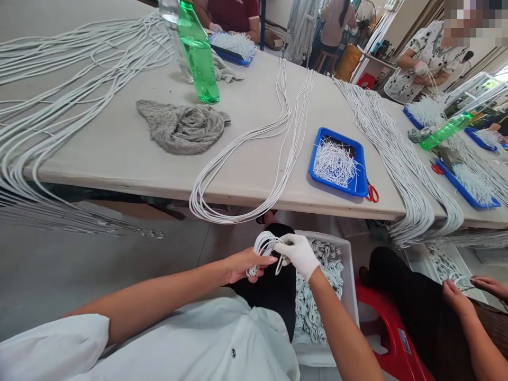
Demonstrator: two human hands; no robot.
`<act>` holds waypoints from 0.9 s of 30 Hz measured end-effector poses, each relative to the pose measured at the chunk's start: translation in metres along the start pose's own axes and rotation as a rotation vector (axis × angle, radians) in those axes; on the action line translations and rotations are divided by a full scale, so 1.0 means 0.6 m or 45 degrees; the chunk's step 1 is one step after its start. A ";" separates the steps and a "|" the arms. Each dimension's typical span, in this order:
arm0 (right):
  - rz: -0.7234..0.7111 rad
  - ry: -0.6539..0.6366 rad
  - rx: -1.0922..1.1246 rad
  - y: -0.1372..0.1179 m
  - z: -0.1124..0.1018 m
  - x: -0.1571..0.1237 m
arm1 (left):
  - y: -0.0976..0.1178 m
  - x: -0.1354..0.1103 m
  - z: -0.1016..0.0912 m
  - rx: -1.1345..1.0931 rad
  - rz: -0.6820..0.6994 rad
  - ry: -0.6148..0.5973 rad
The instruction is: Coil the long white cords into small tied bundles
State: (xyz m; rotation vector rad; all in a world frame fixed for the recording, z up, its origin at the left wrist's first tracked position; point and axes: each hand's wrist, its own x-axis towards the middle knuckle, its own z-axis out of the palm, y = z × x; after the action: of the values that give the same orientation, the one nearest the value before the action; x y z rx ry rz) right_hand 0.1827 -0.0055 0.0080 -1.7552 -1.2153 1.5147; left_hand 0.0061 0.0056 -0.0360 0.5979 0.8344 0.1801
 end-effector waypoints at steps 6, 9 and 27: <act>0.093 0.008 0.439 0.017 0.042 -0.010 | 0.002 0.000 -0.004 0.223 0.088 -0.085; 0.015 0.151 0.313 0.027 0.069 -0.016 | -0.002 0.004 -0.009 0.295 0.130 -0.091; -0.314 0.291 -1.044 0.021 0.058 -0.009 | -0.015 -0.009 -0.004 0.133 0.042 -0.343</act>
State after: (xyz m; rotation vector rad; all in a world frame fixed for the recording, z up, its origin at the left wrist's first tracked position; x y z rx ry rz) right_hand 0.1535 -0.0221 -0.0084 -2.0658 -2.0048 0.6665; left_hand -0.0003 -0.0026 -0.0387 0.7173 0.5760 0.0837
